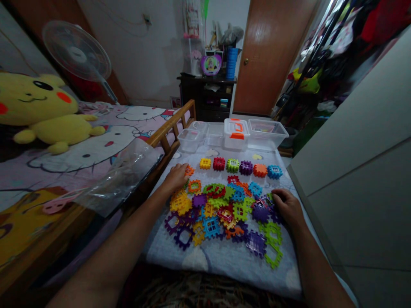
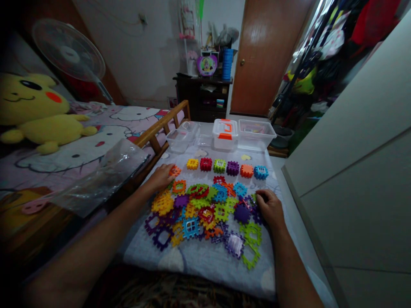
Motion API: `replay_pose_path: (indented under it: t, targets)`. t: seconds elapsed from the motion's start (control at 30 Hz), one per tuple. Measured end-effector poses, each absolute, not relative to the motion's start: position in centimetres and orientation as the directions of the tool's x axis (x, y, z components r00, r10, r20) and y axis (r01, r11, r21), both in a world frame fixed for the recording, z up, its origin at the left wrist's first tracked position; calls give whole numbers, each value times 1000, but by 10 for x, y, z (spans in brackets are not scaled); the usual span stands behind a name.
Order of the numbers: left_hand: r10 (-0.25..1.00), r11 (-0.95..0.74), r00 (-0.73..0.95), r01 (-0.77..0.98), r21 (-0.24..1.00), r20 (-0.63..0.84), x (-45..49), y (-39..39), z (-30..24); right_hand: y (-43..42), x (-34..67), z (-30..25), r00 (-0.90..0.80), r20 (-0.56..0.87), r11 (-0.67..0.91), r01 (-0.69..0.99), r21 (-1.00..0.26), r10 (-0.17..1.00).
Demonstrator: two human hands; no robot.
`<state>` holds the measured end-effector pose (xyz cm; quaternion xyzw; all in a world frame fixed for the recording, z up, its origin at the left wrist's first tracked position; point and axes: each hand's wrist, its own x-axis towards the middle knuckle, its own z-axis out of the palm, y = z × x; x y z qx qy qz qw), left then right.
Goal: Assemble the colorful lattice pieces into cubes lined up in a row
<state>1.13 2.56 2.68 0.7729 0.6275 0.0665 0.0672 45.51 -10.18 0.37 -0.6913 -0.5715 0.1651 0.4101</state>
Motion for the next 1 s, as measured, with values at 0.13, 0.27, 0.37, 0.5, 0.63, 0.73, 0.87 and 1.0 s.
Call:
replay_pose_path:
  t: [0.13,0.27,0.37,0.5,0.63,0.73,0.87,1.0]
  targets:
    - [970,-235,244,949,210,-17,11,18,31,-102,456,3,285,251,-1,662,-750,925]
    - [963,-252,268,937,242,-36,10,11,31,-102,456,2,287,246,-6,662,-749,926]
    - [968,-236,248,944,230,-26,11,6,32,-102,456,2,282,247,-4,667,-745,927]
    - [960,-281,274,936,213,62,15,-1,42,-101,457,2,283,245,-5,664,-748,927]
    - [839,-500,541,810,305,-63,22,-9,57,-101,456,3,285,245,-8,667,-745,927]
    - [780,-532,605,776,338,-161,26,-12,64,-102,455,4,284,251,-1,663,-748,926]
    - [785,-517,588,795,317,-194,28,-15,69,-101,455,4,290,252,-3,661,-750,923]
    - [778,-522,600,782,341,-187,27,-16,69,-101,456,2,284,246,-6,666,-746,927]
